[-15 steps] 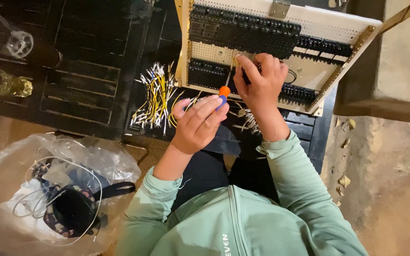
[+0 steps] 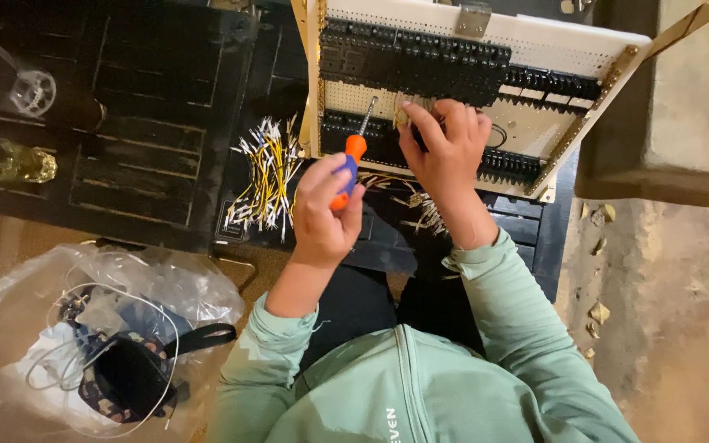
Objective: Connecting multiple colored wires to a terminal block on a board using a screwdriver.
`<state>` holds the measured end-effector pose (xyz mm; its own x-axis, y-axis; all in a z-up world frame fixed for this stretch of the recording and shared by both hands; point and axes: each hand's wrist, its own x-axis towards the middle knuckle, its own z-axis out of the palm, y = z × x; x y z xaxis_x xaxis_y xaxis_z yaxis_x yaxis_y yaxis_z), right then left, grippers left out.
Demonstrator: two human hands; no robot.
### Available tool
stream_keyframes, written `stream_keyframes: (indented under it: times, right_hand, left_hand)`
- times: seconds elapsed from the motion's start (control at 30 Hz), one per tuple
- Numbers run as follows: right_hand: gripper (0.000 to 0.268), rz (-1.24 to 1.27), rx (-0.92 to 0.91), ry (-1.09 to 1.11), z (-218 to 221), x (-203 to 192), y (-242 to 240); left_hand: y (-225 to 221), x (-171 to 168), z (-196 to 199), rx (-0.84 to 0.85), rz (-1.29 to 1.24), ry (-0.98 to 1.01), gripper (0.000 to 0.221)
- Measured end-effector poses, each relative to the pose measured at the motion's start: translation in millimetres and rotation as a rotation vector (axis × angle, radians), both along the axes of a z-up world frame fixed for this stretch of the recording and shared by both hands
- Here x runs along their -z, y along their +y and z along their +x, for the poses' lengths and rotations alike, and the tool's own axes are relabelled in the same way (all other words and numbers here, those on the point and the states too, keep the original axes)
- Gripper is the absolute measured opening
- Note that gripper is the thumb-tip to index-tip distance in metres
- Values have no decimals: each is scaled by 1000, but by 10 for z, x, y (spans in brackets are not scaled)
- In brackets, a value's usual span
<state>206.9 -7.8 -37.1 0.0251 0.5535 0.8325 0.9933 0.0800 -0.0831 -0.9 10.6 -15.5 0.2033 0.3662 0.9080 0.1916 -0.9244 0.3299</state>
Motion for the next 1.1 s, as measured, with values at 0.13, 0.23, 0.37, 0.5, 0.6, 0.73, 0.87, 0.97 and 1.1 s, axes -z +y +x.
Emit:
stream_keyframes:
  times: [0.13, 0.23, 0.37, 0.5, 0.6, 0.73, 0.87, 0.97, 1.1]
  right_hand:
    - [18, -17, 11, -2, -5, 6, -5]
    - [25, -15, 2, 26, -10, -10, -11]
    - [24, -23, -3, 34, -20, -32, -7]
    - [22, -13, 17, 13, -26, -24, 0]
    - [20, 4, 39, -9, -16, 6, 11]
    - [17, 54, 49, -20, -26, -12, 38]
    - [14, 91, 55, -35, -1, 50, 63]
    - [27, 104, 52, -40, 37, 128, 75]
    - [15, 94, 65, -42, 6, 84, 60]
  left_hand:
    - [78, -110, 53, 18, -44, 5, 28]
    - [122, -108, 136, 33, -90, 4, 29]
    - [159, -113, 184, 24, -66, 24, 31]
    - [145, -252, 210, 19, -59, 91, 33]
    - [183, -208, 217, 18, -30, 110, 35]
    - [134, -619, 236, 15, 31, 266, 45]
    - [151, -689, 302, -224, 240, 370, 30]
    - [179, -703, 306, -360, 288, 391, 26]
    - [26, -897, 250, -277, 47, 426, 43]
